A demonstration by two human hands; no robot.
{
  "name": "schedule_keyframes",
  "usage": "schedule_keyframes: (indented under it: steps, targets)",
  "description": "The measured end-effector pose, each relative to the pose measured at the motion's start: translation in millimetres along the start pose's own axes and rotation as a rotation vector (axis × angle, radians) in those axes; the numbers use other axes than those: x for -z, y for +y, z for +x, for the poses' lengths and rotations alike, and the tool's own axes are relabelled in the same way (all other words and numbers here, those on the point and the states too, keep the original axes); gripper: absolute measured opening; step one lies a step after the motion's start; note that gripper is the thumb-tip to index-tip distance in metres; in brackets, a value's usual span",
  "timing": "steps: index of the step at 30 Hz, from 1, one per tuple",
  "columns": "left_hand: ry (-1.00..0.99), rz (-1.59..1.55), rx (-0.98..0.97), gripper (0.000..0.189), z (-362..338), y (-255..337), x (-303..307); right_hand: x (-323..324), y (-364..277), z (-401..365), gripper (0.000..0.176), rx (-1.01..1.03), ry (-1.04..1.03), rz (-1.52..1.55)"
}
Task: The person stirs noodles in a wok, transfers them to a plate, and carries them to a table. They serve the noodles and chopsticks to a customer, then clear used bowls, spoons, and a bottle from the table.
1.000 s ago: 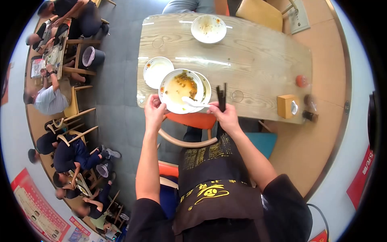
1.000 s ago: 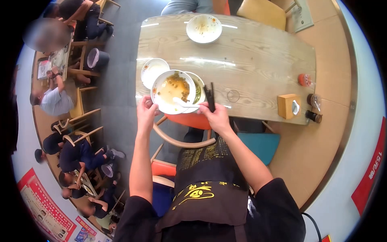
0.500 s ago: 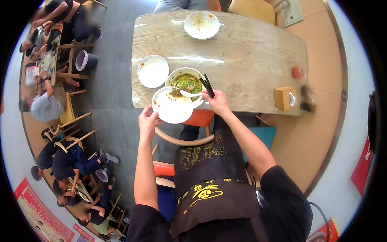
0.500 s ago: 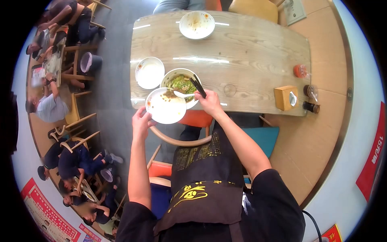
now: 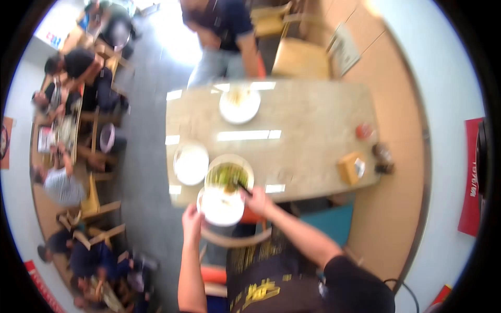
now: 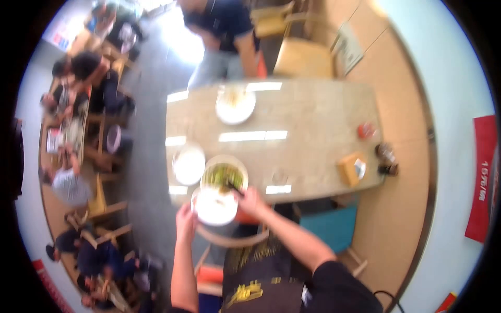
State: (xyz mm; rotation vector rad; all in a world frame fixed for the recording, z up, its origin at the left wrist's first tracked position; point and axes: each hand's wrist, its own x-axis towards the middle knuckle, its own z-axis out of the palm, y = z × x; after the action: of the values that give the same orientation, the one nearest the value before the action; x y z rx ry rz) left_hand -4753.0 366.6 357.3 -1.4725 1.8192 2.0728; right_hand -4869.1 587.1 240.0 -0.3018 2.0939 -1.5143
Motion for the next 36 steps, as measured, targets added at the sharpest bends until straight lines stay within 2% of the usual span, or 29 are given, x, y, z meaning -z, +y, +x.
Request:
schedule_keyframes:
  steps: [1, 2, 3, 5, 7, 8, 11, 12, 13, 15, 16, 18, 22, 24, 27, 29, 32, 33, 36]
  targets:
    - [0.03, -0.008, -0.011, 0.035, 1, 1, -1, 3, -1, -1, 0.031, 0.001, 0.036, -0.062]
    - [0.018, -0.031, 0.064, 0.033, 1, 6, 3, 20, -24, -4, 0.03, -0.137, -0.008, -0.019]
    - [0.041, -0.065, 0.111, 0.032, 2, 4, 6, 14, -10, -5, 0.027, -0.095, 0.033, 0.096]
    - [-0.003, -0.122, 0.113, 0.031, 12, -4, 15, 8, -11, -12, 0.023, -0.116, -0.088, 0.224]
    - [-0.005, -0.109, 0.119, 0.031, 12, -1, 12, -1, 6, -9, 0.022, -0.082, -0.091, 0.127]
    - [0.002, -0.103, 0.127, 0.031, 12, 1, 12, 3, 0, -5, 0.021, -0.098, -0.017, 0.102]
    - [-0.022, -0.098, 0.128, 0.032, 15, -5, 18, 11, -14, -1, 0.021, -0.092, 0.016, -0.033]
    - [-0.039, -0.109, 0.135, 0.033, 13, -2, 17, 3, -25, -5, 0.022, -0.016, -0.026, 0.061]
    - [-0.051, -0.107, 0.132, 0.033, 12, -4, 19, -2, -37, -9, 0.022, -0.011, -0.146, 0.097]
    - [-0.083, -0.111, 0.115, 0.034, 16, -8, 16, -17, -49, -15, 0.022, 0.03, -0.229, 0.152]
    - [-0.064, -0.096, 0.119, 0.031, 15, -8, 14, -20, -53, -13, 0.025, 0.056, -0.221, 0.161]
    - [-0.071, -0.06, 0.056, 0.026, 18, -7, 9, -33, -24, 0, 0.027, -0.098, -0.181, 0.055]
    - [-0.034, -0.015, 0.067, 0.027, 7, -3, 21, -15, 27, 14, 0.024, -0.038, 0.036, 0.058]
    - [-0.011, -0.032, 0.103, 0.035, 8, 9, 17, 2, 19, 11, 0.02, 0.014, 0.088, 0.112]
    - [-0.03, -0.051, 0.122, 0.036, 9, 12, 20, 20, -38, -13, 0.016, -0.05, -0.094, 0.11]
    - [-0.009, -0.054, 0.136, 0.037, 8, 16, 16, 5, -11, -10, 0.016, -0.076, -0.094, 0.095]
    - [-0.024, -0.054, 0.128, 0.04, 8, 16, 17, 10, 5, 7, 0.017, -0.032, 0.061, 0.123]
    - [-0.015, -0.056, 0.107, 0.041, 5, 18, 16, 19, -10, 5, 0.017, -0.062, 0.069, 0.174]
    - [-0.002, -0.057, 0.048, 0.044, 5, 22, 16, 42, -36, -10, 0.015, -0.069, -0.162, 0.256]
